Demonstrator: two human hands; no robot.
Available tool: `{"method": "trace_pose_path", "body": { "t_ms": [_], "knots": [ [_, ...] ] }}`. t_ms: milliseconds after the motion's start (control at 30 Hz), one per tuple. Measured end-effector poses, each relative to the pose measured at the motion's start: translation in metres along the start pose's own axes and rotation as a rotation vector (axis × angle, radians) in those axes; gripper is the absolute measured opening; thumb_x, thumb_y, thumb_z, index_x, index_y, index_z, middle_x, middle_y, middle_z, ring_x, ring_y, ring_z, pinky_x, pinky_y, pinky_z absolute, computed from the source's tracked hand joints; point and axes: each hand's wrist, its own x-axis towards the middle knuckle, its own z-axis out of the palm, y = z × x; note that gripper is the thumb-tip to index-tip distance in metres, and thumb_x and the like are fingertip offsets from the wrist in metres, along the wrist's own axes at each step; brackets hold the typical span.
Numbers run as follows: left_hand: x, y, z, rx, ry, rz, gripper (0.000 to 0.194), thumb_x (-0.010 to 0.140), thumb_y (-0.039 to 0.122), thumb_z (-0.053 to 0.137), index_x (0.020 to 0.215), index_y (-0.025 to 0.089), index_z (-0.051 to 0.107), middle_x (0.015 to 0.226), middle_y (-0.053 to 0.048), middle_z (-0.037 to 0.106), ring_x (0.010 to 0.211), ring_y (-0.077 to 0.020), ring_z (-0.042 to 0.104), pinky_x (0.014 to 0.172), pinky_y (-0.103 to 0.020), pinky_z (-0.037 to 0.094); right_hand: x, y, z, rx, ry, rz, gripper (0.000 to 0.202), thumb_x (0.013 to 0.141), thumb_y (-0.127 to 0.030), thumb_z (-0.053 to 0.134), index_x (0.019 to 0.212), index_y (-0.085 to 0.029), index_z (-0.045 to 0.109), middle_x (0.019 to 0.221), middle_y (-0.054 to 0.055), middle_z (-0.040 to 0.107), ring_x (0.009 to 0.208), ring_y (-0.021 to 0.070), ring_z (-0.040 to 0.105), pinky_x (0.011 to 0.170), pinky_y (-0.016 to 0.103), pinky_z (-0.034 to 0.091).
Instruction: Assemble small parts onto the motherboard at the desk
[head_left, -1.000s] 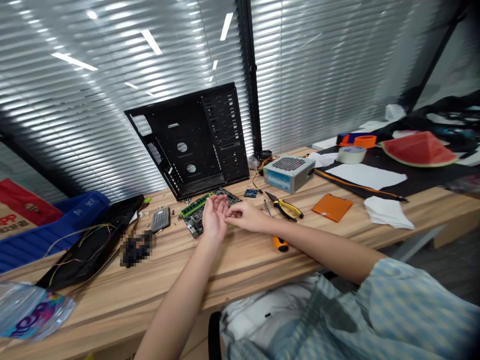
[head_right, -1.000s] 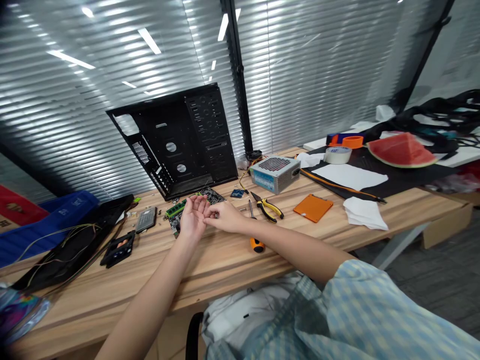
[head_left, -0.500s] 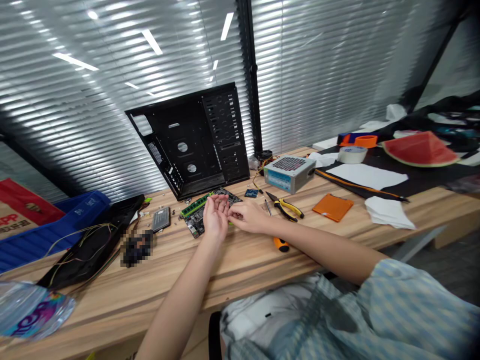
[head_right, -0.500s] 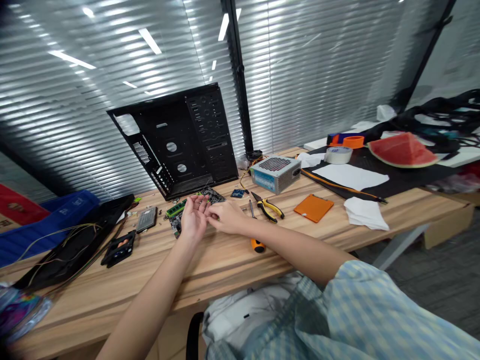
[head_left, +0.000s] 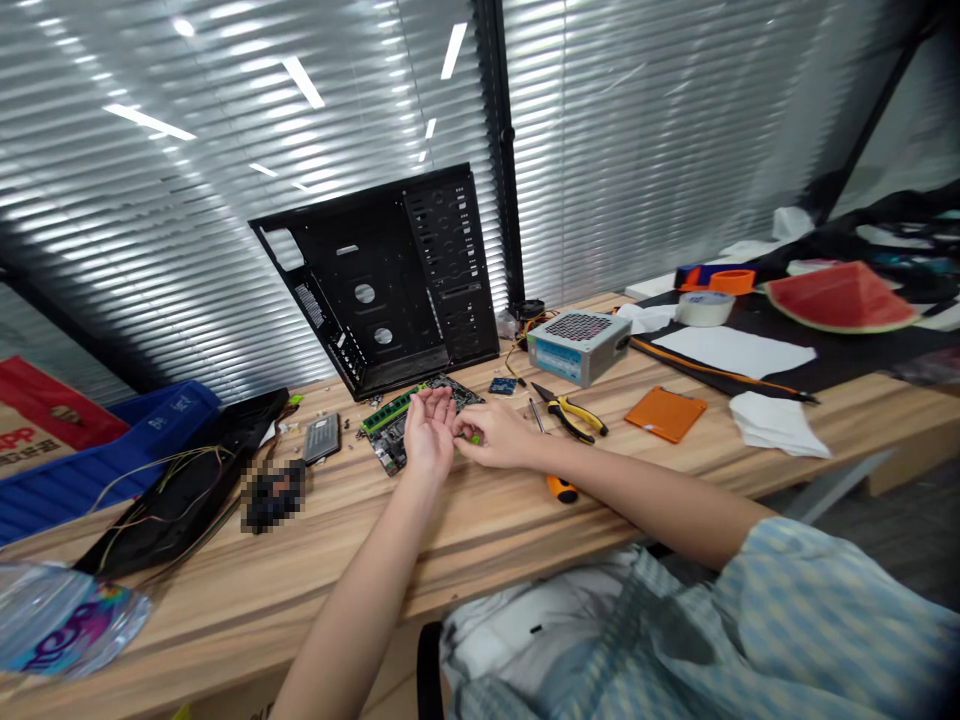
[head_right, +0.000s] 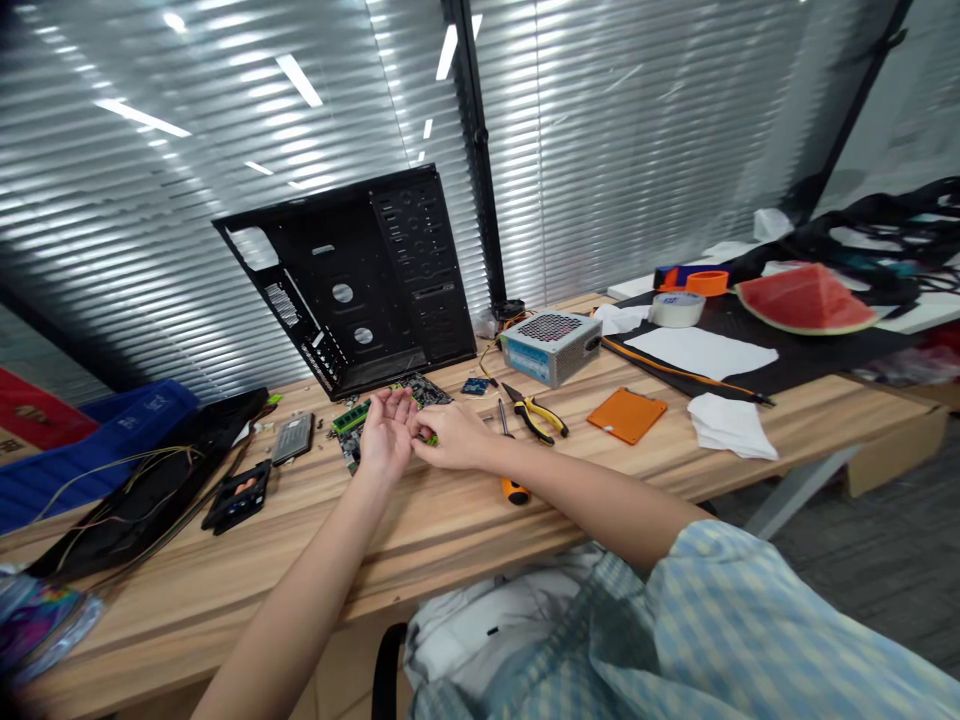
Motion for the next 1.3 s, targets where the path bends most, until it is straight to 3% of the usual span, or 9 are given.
{"method": "trace_pose_path", "body": {
  "t_ms": [567, 833, 1033, 1300],
  "knots": [
    [-0.003, 0.0, 0.005, -0.091, 0.034, -0.006, 0.029, 0.098, 0.03, 0.042, 0.078, 0.017, 0.059, 0.076, -0.002, 0.067, 0.08, -0.0123, 0.067, 0.089, -0.03, 0.047, 0.002, 0.002, 0.0, -0.074, -0.039, 0.065, 0.005, 0.075, -0.016, 0.057, 0.074, -0.017, 0.061, 0.066, 0.0, 0.06, 0.059, 0.0126, 0.047, 0.061, 0.025, 0.03],
    [0.005, 0.009, 0.003, -0.13, 0.119, 0.001, 0.033, 0.099, 0.028, 0.04, 0.073, 0.015, 0.056, 0.066, -0.001, 0.062, 0.067, -0.0099, 0.063, 0.07, -0.023, 0.048, 0.008, 0.018, -0.017, -0.19, -0.065, 0.123, 0.005, 0.076, -0.017, 0.059, 0.077, -0.016, 0.064, 0.067, 0.001, 0.063, 0.06, 0.0134, 0.05, 0.06, 0.025, 0.026],
    [0.007, 0.01, 0.002, -0.141, 0.093, -0.002, 0.036, 0.099, 0.027, 0.038, 0.069, 0.015, 0.055, 0.059, 0.001, 0.054, 0.055, -0.0086, 0.053, 0.055, -0.019, 0.04, 0.01, 0.029, -0.021, -0.287, -0.077, 0.132, 0.008, 0.079, -0.02, 0.056, 0.08, -0.017, 0.064, 0.073, 0.004, 0.067, 0.068, 0.0169, 0.056, 0.067, 0.028, 0.029],
    [0.012, 0.008, -0.002, -0.121, 0.061, -0.001, 0.039, 0.099, 0.03, 0.039, 0.067, 0.014, 0.055, 0.054, 0.001, 0.047, 0.049, -0.0074, 0.043, 0.049, -0.018, 0.033, 0.01, 0.045, -0.02, -0.329, -0.073, 0.06, 0.009, 0.081, -0.018, 0.051, 0.079, -0.016, 0.059, 0.079, 0.006, 0.067, 0.074, 0.0179, 0.056, 0.075, 0.03, 0.031]
  ]
}}
